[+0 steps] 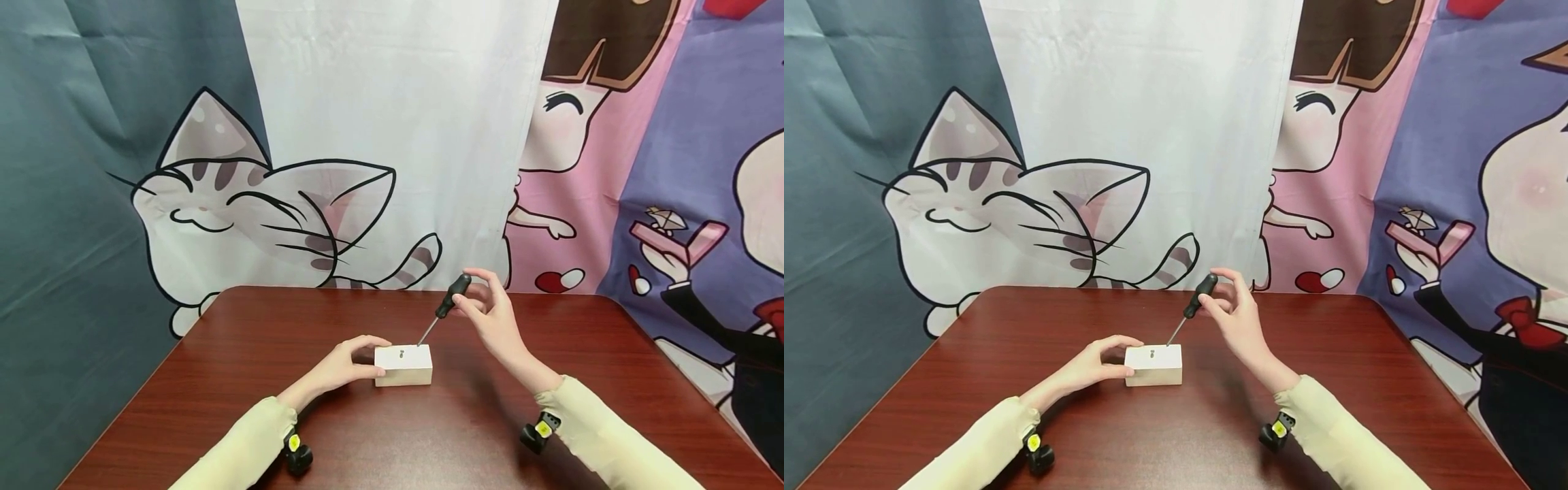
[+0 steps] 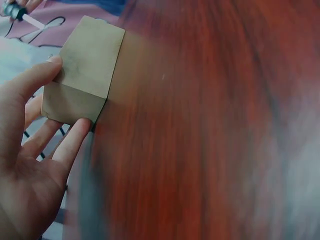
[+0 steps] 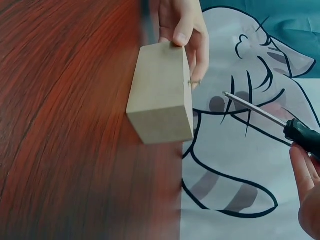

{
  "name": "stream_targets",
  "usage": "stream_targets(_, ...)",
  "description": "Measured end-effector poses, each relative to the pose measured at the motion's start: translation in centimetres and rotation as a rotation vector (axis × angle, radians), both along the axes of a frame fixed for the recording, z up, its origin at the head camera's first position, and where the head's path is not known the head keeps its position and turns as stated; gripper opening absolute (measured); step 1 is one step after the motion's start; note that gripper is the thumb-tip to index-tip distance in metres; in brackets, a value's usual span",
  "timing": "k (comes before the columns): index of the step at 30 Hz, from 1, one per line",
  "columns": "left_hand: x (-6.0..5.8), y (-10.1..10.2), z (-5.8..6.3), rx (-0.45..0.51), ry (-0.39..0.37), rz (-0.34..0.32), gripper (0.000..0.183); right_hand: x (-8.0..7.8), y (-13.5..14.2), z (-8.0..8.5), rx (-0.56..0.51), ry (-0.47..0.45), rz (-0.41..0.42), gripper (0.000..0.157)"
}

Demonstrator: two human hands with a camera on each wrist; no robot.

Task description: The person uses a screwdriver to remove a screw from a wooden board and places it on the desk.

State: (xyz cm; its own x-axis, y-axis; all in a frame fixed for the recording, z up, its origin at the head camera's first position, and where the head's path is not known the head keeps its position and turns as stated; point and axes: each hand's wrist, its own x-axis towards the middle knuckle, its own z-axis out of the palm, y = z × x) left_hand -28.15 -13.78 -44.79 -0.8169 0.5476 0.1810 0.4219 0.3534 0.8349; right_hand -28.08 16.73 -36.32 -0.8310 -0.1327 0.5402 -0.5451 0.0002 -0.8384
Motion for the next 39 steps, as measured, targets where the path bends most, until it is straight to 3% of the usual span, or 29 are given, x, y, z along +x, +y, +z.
stream_targets(8, 0.4, 1.2, 0.2, -0.021, 0.003, -0.026, 0.048, 0.1, -1.0, 0.0, 0.022, -0.007, 0.006, 0.052)
stream_targets(20, 0.6, 1.4, 0.2, -0.013, -0.017, -0.049, 0.048, 0.1, -1.6, -1.0, -0.001, -0.02, 0.023, 0.052)
stream_targets(39, 1.6, 2.6, -0.2, 0.006, -0.009, -0.043, 0.046, 1.3, -1.4, -0.9, 0.095, 0.06, 0.034, 0.046)
